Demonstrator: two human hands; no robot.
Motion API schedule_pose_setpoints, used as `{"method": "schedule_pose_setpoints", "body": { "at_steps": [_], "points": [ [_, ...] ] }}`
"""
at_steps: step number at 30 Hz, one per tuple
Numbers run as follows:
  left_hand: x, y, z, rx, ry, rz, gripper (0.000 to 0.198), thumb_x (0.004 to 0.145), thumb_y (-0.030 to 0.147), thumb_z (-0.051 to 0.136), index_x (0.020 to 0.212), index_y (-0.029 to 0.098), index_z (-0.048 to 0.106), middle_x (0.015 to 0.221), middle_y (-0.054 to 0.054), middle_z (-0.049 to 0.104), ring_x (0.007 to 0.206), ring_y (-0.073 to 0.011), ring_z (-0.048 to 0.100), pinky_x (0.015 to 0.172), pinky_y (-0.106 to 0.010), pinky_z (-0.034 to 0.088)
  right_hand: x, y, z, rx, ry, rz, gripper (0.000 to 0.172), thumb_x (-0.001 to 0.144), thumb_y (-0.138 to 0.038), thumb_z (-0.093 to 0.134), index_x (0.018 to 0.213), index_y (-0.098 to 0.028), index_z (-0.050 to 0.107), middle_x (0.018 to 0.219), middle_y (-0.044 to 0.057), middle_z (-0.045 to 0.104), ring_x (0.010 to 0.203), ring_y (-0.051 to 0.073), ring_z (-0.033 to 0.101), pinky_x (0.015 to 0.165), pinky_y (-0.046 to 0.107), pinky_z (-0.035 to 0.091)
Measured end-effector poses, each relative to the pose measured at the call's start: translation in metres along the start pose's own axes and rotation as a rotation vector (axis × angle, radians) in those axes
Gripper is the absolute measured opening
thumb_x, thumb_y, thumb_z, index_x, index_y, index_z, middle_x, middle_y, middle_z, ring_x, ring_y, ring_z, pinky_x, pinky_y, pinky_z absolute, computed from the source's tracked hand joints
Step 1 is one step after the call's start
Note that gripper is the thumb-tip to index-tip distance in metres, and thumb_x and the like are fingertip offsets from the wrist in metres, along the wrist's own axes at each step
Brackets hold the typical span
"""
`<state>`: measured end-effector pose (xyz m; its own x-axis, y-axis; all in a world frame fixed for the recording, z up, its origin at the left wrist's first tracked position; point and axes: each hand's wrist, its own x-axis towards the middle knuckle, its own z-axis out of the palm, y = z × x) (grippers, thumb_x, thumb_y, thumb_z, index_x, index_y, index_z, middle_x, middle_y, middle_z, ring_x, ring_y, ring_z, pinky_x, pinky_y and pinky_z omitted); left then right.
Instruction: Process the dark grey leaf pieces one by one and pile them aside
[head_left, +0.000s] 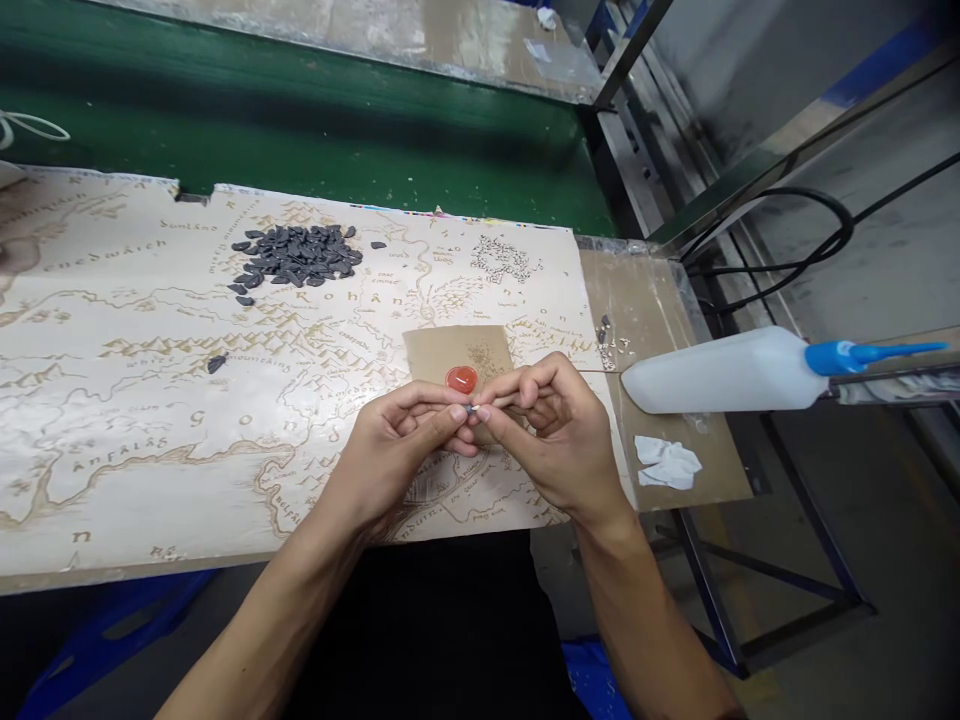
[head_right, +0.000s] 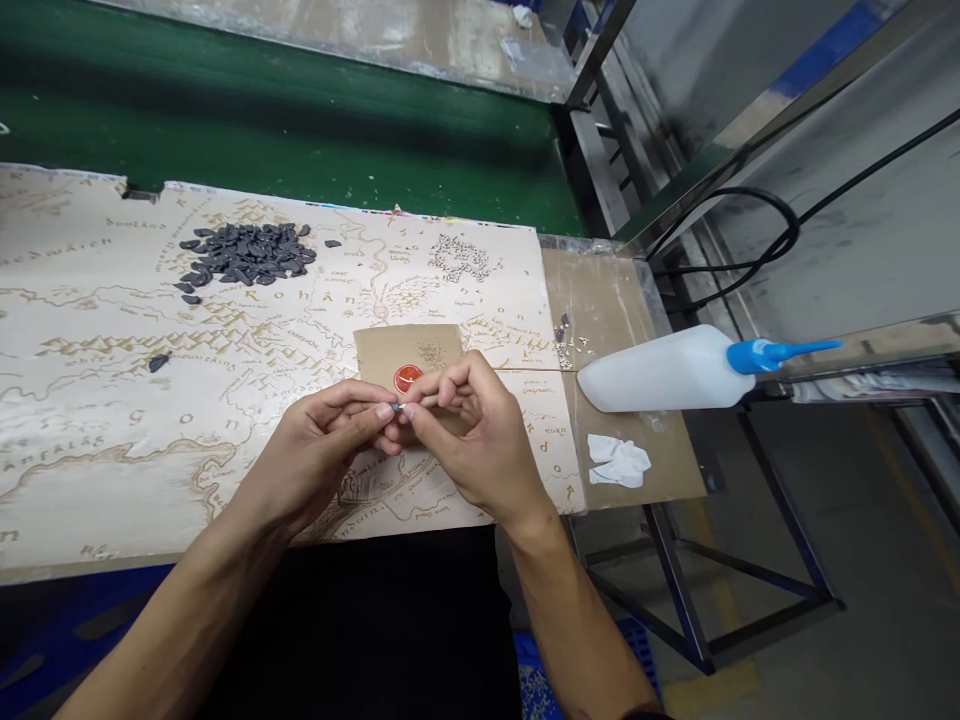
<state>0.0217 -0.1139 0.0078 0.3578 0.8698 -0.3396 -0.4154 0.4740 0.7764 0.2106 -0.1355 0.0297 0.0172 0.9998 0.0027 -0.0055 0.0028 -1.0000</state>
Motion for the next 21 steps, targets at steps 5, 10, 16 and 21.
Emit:
{"method": "schedule_pose_setpoints", "body": {
  "at_steps": [5, 10, 16, 21],
  "points": [
    [0.001, -0.002, -0.001, 0.028, 0.012, 0.025, 0.027, 0.086, 0.033, 0.105, 0.1, 0.016, 0.09, 0.085, -0.008, 0.088, 0.075, -0.0167, 0.085, 0.077, -0.025, 0.071, -0.002, 0.003, -0.002, -0.029, -0.013, -0.038, 0.039, 0.103, -0.027, 0.088, 0.093, -0.029, 0.05, 0.108, 0.002, 0.084, 0.1, 0.019, 0.084, 0.089, 0.036, 0.076],
    [0.0, -0.003, 0.0, 0.048, 0.033, 0.038, 0.029, 0.085, 0.035, 0.105, 0.1, 0.015, 0.089, 0.084, -0.008, 0.088, 0.074, -0.0176, 0.085, 0.078, -0.027, 0.072, -0.002, 0.007, -0.003, -0.096, -0.021, -0.068, 0.038, 0.104, -0.029, 0.086, 0.092, -0.03, 0.05, 0.11, 0.004, 0.084, 0.105, 0.022, 0.084, 0.089, 0.039, 0.076],
    [0.001, -0.005, 0.001, 0.041, 0.067, 0.055, 0.032, 0.085, 0.036, 0.105, 0.101, 0.014, 0.088, 0.087, -0.007, 0.089, 0.075, -0.0175, 0.086, 0.08, -0.027, 0.074, 0.001, 0.011, -0.003, -0.247, -0.023, -0.168, 0.038, 0.105, -0.021, 0.082, 0.09, -0.029, 0.048, 0.111, 0.003, 0.084, 0.105, 0.022, 0.083, 0.094, 0.041, 0.069],
    [0.001, -0.004, 0.001, 0.048, 0.067, 0.063, 0.033, 0.085, 0.037, 0.106, 0.1, 0.013, 0.088, 0.085, -0.007, 0.089, 0.075, -0.0181, 0.087, 0.08, -0.028, 0.075, 0.002, 0.012, -0.004, -0.291, -0.059, -0.205, 0.037, 0.105, -0.017, 0.079, 0.09, -0.029, 0.047, 0.11, 0.003, 0.084, 0.103, 0.022, 0.083, 0.09, 0.04, 0.068]
  ]
}}
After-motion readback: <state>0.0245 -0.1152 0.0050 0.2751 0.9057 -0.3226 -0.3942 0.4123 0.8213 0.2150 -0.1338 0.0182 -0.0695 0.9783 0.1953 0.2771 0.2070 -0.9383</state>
